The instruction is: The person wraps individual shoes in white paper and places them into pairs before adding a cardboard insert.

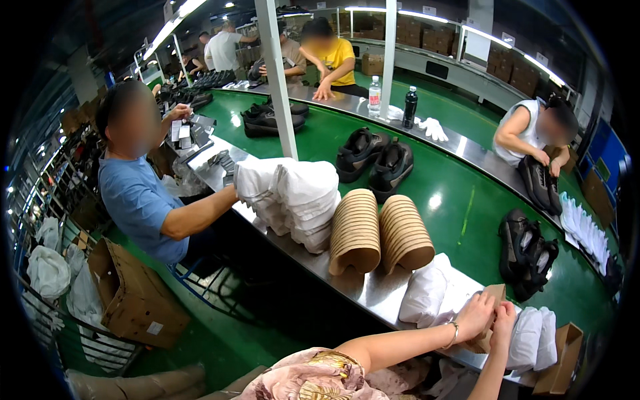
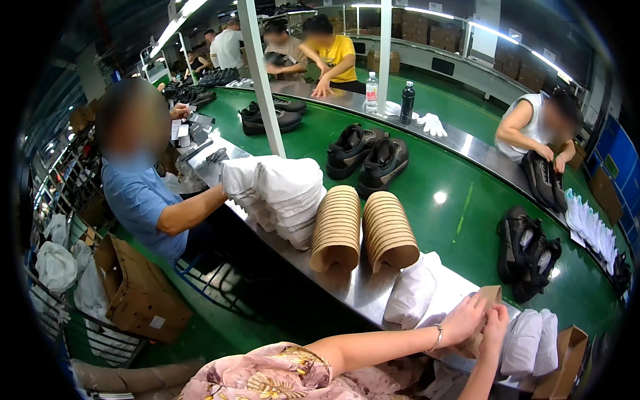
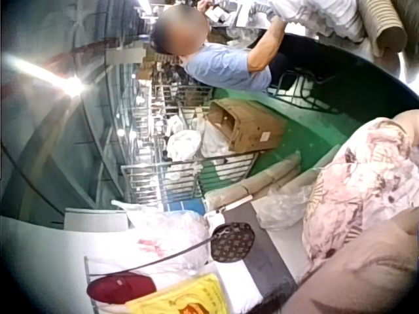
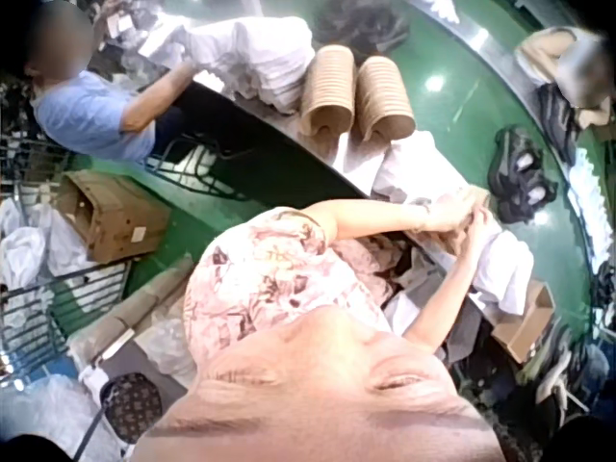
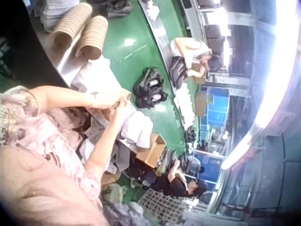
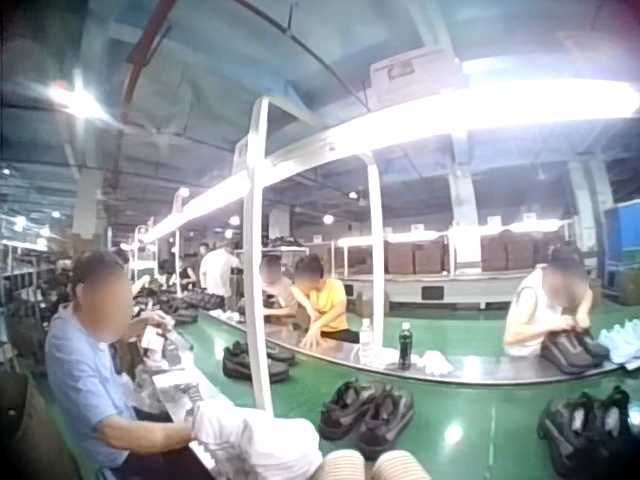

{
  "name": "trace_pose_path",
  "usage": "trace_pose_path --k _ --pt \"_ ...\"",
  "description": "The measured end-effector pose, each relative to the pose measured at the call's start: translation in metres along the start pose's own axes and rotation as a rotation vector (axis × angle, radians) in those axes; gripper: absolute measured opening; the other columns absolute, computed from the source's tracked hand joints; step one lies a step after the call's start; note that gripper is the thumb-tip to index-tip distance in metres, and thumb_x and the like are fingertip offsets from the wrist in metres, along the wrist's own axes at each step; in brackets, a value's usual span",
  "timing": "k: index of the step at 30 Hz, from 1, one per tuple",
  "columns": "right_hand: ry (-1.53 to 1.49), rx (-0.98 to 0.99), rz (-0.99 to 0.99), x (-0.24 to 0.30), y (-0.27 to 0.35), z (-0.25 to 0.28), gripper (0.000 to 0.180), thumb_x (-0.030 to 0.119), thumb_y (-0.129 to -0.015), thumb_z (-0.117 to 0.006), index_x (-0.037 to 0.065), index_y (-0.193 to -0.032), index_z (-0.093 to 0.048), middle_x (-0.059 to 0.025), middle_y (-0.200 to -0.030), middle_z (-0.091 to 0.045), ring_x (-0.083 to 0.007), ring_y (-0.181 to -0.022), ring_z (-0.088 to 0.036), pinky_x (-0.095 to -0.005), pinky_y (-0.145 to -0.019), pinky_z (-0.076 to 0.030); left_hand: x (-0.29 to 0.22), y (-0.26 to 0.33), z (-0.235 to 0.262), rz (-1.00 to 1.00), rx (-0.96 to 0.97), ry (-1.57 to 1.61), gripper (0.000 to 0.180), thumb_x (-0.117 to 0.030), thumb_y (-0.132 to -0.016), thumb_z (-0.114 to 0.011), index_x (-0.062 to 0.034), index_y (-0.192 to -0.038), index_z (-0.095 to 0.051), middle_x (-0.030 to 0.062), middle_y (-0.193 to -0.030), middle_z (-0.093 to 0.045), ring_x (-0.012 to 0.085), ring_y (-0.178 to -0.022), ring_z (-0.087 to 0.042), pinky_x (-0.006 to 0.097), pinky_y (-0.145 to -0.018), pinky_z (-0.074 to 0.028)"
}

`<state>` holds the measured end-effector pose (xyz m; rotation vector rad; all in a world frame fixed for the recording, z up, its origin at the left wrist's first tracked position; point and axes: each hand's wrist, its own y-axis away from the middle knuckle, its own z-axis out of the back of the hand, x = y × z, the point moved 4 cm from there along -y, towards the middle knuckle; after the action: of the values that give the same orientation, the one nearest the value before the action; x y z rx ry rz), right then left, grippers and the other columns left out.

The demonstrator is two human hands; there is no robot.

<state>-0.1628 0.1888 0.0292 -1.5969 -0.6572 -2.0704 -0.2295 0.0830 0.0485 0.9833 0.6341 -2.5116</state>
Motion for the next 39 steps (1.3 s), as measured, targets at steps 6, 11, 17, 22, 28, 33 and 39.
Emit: trace_pose_path --k 6,11,17,22,28,33,39 --pt "0.033 0.076 0.025 -0.007 -0.005 0.010 0.011 0.013 -0.086 -0.045 0.006 -0.085 -0.053 0.0011 -0.075 -0.052 -0.0076 -0.066 -0.049 -0.0211 -0.053 -0.039 0.013 0.007 -0.039 -0.123 -0.285 0.198 0.040 -0.016 -0.086 -0.045 0.0039 -0.120 -0.044 0.0213 -0.126 -0.042 0.0357 -0.121 -0.036 0.040 -0.100 -0.031" --pt "-0.042 0.054 0.085 -0.002 0.004 0.004 0.018 0.015 -0.088 -0.046 0.002 -0.096 -0.056 -0.0007 -0.081 -0.056 -0.0081 -0.073 -0.050 -0.0215 -0.060 -0.040 0.010 0.006 -0.058 -0.397 -0.318 -0.111 0.042 -0.016 -0.084 -0.046 0.0051 -0.121 -0.044 0.0221 -0.128 -0.040 0.0357 -0.125 -0.031 0.042 -0.108 -0.018" --pt "0.043 -0.086 0.122 -0.009 -0.001 -0.019 0.021 0.016 -0.086 -0.048 -0.002 -0.081 -0.058 -0.0022 -0.076 -0.058 -0.0109 -0.070 -0.050 -0.0271 -0.057 -0.040 0.037 0.006 -0.021 -0.114 -0.360 0.579 0.038 -0.015 -0.085 -0.041 0.0075 -0.114 -0.048 0.0237 -0.120 -0.045 0.0365 -0.113 -0.040 0.042 -0.100 -0.027" --pt "0.392 -0.354 0.373 0.004 0.015 -0.002 0.021 0.012 -0.085 -0.050 -0.002 -0.069 -0.053 -0.0146 -0.060 -0.053 -0.0218 -0.054 -0.050 -0.0350 -0.050 -0.037 0.026 0.002 -0.031 -0.139 -0.056 0.474 0.047 -0.022 -0.092 -0.035 0.0086 -0.128 -0.035 0.0237 -0.137 -0.030 0.0352 -0.130 -0.023 0.038 -0.109 -0.015" --pt "0.468 -0.483 0.501 0.039 0.046 0.002 0.019 0.013 -0.087 -0.047 0.000 -0.075 -0.052 -0.0226 -0.070 -0.054 -0.0409 -0.064 -0.053 -0.0429 -0.054 -0.040 0.026 0.006 -0.036 -0.104 -0.025 0.536 0.047 -0.021 -0.093 -0.034 0.0060 -0.131 -0.033 0.0222 -0.139 -0.029 0.0339 -0.131 -0.021 0.037 -0.109 -0.015" --pt "0.458 -0.684 0.612 0.060 0.073 0.001 0.016 0.015 -0.091 -0.044 0.002 -0.085 -0.052 -0.0220 -0.071 -0.056 -0.0399 -0.066 -0.055 -0.0438 -0.056 -0.043 0.031 0.009 -0.029 -0.075 0.009 0.580 0.048 -0.024 -0.094 -0.033 0.0041 -0.133 -0.030 0.0206 -0.140 -0.026 0.0332 -0.132 -0.019 0.036 -0.109 -0.014" --pt "-0.118 -0.810 0.442 0.052 0.120 0.083 0.022 0.020 -0.093 -0.046 0.001 -0.090 -0.055 -0.0082 -0.077 -0.059 -0.0131 -0.067 -0.050 -0.0275 -0.063 -0.042 0.008 0.015 0.008 -0.165 -0.138 0.376 0.048 -0.024 -0.093 -0.039 0.0047 -0.131 -0.031 0.0254 -0.137 -0.027 0.0353 -0.130 -0.023 0.038 -0.107 -0.017"
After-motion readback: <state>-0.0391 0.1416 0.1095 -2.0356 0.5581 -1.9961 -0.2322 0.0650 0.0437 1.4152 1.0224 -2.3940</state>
